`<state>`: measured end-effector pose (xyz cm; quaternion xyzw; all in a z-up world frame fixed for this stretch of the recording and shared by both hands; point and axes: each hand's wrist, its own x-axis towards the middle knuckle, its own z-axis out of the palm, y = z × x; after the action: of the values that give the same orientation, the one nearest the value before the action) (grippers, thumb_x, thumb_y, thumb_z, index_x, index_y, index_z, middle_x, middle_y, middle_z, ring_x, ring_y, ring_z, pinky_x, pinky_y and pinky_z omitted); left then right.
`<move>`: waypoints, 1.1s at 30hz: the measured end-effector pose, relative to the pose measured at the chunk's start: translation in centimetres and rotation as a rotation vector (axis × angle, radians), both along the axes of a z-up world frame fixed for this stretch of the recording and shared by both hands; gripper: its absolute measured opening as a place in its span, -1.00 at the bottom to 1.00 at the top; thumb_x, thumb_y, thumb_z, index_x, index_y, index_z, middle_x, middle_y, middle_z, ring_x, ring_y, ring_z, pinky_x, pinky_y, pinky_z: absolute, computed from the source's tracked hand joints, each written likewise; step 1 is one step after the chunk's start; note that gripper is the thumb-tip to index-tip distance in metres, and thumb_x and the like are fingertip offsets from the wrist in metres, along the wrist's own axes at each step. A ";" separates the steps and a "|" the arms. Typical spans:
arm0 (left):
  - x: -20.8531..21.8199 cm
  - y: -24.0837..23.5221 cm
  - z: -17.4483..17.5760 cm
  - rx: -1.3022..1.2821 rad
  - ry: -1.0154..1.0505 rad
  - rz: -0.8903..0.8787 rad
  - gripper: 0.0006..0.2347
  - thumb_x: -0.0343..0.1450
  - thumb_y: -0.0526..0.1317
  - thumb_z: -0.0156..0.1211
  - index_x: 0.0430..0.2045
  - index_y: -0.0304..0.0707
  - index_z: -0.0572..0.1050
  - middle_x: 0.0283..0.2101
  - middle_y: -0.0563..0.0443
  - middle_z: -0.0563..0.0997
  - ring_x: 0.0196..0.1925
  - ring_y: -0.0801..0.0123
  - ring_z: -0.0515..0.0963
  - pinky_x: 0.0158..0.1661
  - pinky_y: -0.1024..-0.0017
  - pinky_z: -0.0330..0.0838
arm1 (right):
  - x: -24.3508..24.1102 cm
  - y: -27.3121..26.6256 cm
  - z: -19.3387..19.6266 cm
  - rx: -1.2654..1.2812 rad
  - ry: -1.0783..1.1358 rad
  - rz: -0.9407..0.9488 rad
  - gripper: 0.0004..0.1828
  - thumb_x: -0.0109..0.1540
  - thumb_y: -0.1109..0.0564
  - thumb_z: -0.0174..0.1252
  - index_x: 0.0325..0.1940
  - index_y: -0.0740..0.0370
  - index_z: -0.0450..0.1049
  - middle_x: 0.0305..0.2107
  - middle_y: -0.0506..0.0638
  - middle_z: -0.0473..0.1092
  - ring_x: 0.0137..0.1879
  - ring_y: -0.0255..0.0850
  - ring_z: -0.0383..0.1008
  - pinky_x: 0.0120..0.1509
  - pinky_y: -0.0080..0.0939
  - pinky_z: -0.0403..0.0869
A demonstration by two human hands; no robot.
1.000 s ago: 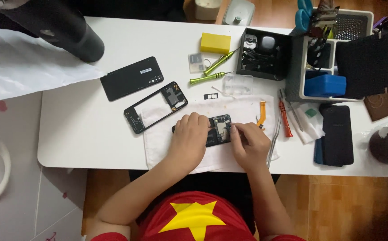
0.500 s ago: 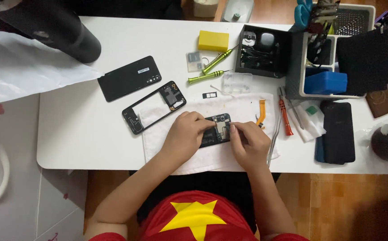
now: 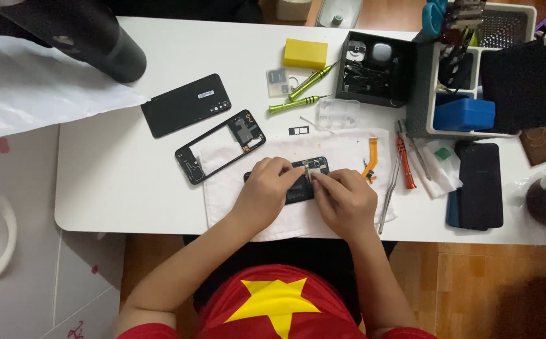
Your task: Reassembling a smartphone by connecting internal ribbon cables and installing small components using precision tools.
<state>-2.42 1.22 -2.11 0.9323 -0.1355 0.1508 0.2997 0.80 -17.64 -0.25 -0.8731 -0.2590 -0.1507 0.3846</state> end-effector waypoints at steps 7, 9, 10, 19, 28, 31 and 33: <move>0.1 0.1 -0.1 -0.017 0.012 -0.017 -0.75 0.35 -0.55 0.20 -0.18 -0.25 0.64 -0.34 -0.04 0.52 -0.29 0.27 0.57 -0.19 0.41 0.47 | 0.0 0.1 0.2 -0.039 -0.006 0.002 -0.84 0.18 0.25 0.33 -0.17 0.22 0.73 -0.43 0.15 0.55 -0.41 -0.11 0.48 -0.31 -0.26 0.50; 0.1 0.0 0.0 -0.023 0.047 -0.008 -0.75 0.36 -0.54 0.19 -0.16 -0.28 0.63 -0.34 -0.03 0.52 -0.29 0.28 0.57 -0.19 0.42 0.47 | 0.1 0.5 1.2 -0.134 -0.040 0.011 -0.81 0.15 0.27 0.34 -0.18 0.13 0.74 -0.46 0.12 0.54 -0.42 -0.12 0.48 -0.34 -0.25 0.49; 0.1 0.0 0.1 -0.023 0.048 -0.008 -0.75 0.36 -0.54 0.19 -0.16 -0.28 0.63 -0.34 -0.03 0.52 -0.29 0.28 0.57 -0.19 0.42 0.47 | 0.1 0.4 1.1 -0.134 -0.039 0.011 -0.81 0.15 0.27 0.34 -0.18 0.13 0.74 -0.46 0.12 0.54 -0.42 -0.12 0.48 -0.34 -0.25 0.49; -0.1 -0.1 0.4 -0.011 0.022 0.010 -0.82 0.44 -0.47 0.15 -0.13 -0.32 0.58 -0.34 -0.02 0.51 -0.28 0.30 0.58 -0.19 0.45 0.47 | -0.3 0.8 1.0 -0.290 -0.073 -0.004 -0.81 0.16 0.16 0.36 -0.16 -0.02 0.74 -0.47 0.06 0.47 -0.40 -0.14 0.42 -0.34 -0.23 0.47; -1.6 0.4 0.9 0.082 -0.110 0.010 -0.93 0.45 -0.39 0.23 -0.24 -0.36 0.60 -0.28 -0.12 0.55 -0.22 0.22 0.60 -0.18 0.37 0.48 | 0.2 1.3 1.9 -0.346 0.119 0.038 -0.91 0.16 0.13 0.30 -0.36 0.12 0.70 -0.52 0.04 0.38 -0.40 -0.10 0.38 -0.34 -0.18 0.43; -2.1 0.4 -0.5 0.153 -0.234 0.011 -0.84 0.44 -0.32 0.30 -0.16 -0.40 0.60 -0.22 -0.21 0.57 -0.16 0.10 0.61 -0.16 0.29 0.52 | 0.2 1.2 1.1 -0.405 0.036 0.030 -0.91 0.16 0.09 0.30 -0.37 0.08 0.69 -0.53 0.02 0.34 -0.41 -0.11 0.36 -0.33 -0.17 0.42; -2.4 0.5 -0.9 0.194 -0.293 0.007 -0.77 0.43 -0.25 0.33 -0.11 -0.44 0.59 -0.17 -0.26 0.59 -0.12 0.04 0.61 -0.12 0.25 0.53 | 0.1 1.2 1.0 -0.354 0.096 0.046 -0.90 0.18 0.14 0.29 -0.30 0.09 0.71 -0.51 0.06 0.37 -0.40 -0.07 0.40 -0.31 -0.13 0.43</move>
<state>-4.84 1.71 -3.01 0.9253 -0.1885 0.2724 0.1849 0.89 -16.48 0.76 -0.9272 -0.2827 -0.0520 0.2401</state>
